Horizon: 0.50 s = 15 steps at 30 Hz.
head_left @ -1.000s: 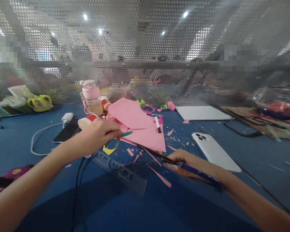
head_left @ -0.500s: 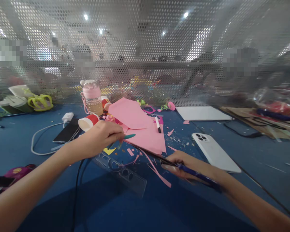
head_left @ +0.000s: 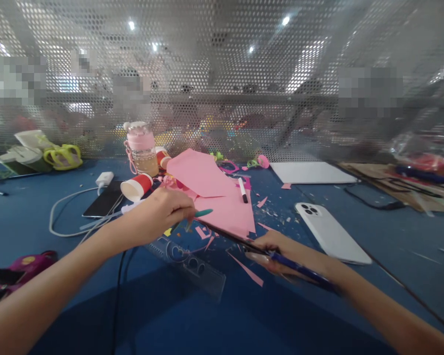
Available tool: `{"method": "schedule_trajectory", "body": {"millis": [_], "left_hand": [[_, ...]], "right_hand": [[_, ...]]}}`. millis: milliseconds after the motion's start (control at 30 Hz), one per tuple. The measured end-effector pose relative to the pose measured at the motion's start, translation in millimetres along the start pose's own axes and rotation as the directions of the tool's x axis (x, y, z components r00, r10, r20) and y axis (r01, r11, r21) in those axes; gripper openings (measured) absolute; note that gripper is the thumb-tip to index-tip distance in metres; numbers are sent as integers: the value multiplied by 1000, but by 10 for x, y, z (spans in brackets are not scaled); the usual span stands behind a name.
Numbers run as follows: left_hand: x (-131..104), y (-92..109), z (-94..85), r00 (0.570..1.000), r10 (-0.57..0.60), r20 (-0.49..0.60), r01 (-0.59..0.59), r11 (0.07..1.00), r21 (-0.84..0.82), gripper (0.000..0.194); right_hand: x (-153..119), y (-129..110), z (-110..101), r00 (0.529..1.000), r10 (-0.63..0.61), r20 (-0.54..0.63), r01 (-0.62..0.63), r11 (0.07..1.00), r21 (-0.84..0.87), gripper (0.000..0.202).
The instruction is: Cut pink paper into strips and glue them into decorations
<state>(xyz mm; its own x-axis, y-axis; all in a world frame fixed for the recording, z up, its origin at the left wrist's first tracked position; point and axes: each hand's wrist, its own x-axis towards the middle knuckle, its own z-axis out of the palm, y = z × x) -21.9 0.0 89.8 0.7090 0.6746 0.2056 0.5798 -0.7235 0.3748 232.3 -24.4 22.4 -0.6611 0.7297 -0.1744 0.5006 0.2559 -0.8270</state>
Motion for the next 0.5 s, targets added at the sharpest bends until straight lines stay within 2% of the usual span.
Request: {"method": "schedule_trajectory", "body": {"millis": [133,367,500], "left_hand": [[-1,36,30,1000,0,5,0,1000,10,26],[-13,25,32,1000,14,6,-14,1000,-7,30],[-20,12,52,1000,17,8,-17,1000,-6,27]], "right_hand": [[20,66,26,998,-58,12,58,998,-26,39],[11,126,33,999,-21,46,16,993,120,40],[6,85,43,999,21,32,-23,998,67,38]]}}
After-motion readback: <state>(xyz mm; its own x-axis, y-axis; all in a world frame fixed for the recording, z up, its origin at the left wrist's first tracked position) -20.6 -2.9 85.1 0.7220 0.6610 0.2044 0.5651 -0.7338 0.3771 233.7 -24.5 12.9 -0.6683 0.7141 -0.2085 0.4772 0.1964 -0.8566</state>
